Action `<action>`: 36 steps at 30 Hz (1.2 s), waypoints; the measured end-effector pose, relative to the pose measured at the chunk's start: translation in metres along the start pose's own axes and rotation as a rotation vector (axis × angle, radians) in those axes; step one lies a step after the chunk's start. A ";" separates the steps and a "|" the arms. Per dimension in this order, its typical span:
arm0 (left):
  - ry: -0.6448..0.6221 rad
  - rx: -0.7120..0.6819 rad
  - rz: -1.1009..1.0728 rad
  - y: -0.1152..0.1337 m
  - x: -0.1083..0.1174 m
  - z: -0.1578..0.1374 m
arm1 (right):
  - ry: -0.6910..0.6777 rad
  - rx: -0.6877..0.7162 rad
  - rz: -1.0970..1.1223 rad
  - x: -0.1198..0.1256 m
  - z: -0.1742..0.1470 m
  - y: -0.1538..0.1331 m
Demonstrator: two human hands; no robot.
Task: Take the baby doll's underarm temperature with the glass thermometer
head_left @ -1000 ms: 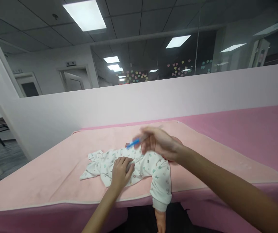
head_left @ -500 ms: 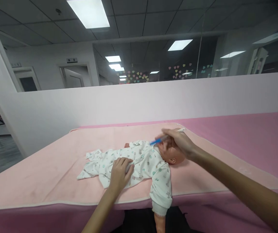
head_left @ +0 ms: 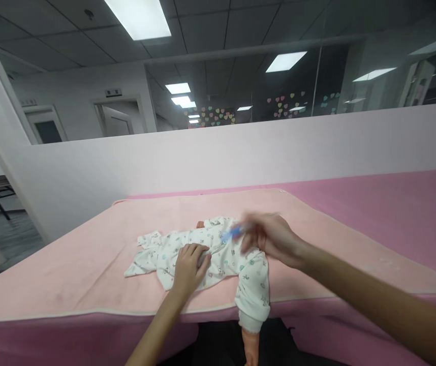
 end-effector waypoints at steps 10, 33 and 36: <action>0.000 0.000 -0.003 0.001 0.001 0.001 | -0.027 -0.172 0.077 0.009 -0.009 0.014; -0.037 0.033 -0.023 -0.003 -0.003 0.001 | 0.110 0.594 -0.767 0.026 -0.022 -0.074; -0.034 0.029 -0.018 -0.002 -0.003 0.001 | 0.116 0.616 -0.925 0.024 0.001 -0.087</action>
Point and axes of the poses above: each hand's wrist, its own z-axis towards the middle knuckle, its own x-axis out of the back of the hand, y = z × x, the point moved 10 cm from there along z, towards the middle knuckle, and after that the axes turned 15 degrees about x, right-handed, at the moved point
